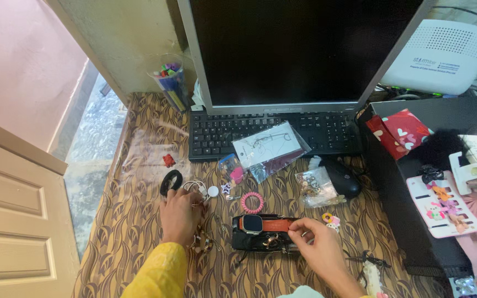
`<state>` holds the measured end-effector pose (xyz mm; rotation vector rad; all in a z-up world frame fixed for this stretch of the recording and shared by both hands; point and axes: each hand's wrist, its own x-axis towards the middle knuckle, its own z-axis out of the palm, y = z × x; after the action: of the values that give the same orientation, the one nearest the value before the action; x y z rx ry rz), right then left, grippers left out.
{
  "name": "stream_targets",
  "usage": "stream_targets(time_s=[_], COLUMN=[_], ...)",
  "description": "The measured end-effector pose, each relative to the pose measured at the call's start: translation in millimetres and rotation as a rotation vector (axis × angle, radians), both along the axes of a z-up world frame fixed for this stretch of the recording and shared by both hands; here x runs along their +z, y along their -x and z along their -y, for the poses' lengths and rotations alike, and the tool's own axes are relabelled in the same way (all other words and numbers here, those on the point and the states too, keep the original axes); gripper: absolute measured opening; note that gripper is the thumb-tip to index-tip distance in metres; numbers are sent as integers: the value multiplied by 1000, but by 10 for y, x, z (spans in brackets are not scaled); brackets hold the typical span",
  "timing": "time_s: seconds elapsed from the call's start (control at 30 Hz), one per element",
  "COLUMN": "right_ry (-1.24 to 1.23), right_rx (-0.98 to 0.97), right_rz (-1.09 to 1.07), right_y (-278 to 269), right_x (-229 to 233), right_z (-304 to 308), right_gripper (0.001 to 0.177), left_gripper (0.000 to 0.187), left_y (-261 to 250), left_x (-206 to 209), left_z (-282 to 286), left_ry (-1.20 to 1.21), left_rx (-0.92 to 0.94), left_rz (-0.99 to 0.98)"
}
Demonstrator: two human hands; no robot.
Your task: The person gathers small accessories from a cluttered desk, including a smartwatch, hair ties, jewelry, and earphones, and places them into a small black pouch. The pouch is then placed into a drawer. The person also handles a small black bag and a packaged item before the clip ends.
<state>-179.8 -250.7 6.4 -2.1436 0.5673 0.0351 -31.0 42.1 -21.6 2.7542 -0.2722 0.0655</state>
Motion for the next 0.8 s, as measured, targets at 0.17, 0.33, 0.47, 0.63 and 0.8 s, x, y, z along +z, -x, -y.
stream_targets(time_s=[0.17,0.33,0.47,0.63,0.8], right_ry=[3,-3,23,-47,-94], right_rx=[14,-19,-48,-95,-125], right_rz=[7,8,43,68,83], right_y=[75,137,162,216,239], right_x=[-101,-105,-61,-66,-104], right_z=[38,55,71,110,135], right_gripper=[17,17,17,17,18], left_gripper=[23,16,20,25,20], left_y=[-197,-356,-403,-399,-405], left_x=[-169,-325,-331,-203,-150], left_z=[-129,-329,-383,-301,-249], left_ry=[113,326,376,281,185], left_rx=[39,23,35,-8,-46], left_rz=[-138,-169,-184,-185,-160])
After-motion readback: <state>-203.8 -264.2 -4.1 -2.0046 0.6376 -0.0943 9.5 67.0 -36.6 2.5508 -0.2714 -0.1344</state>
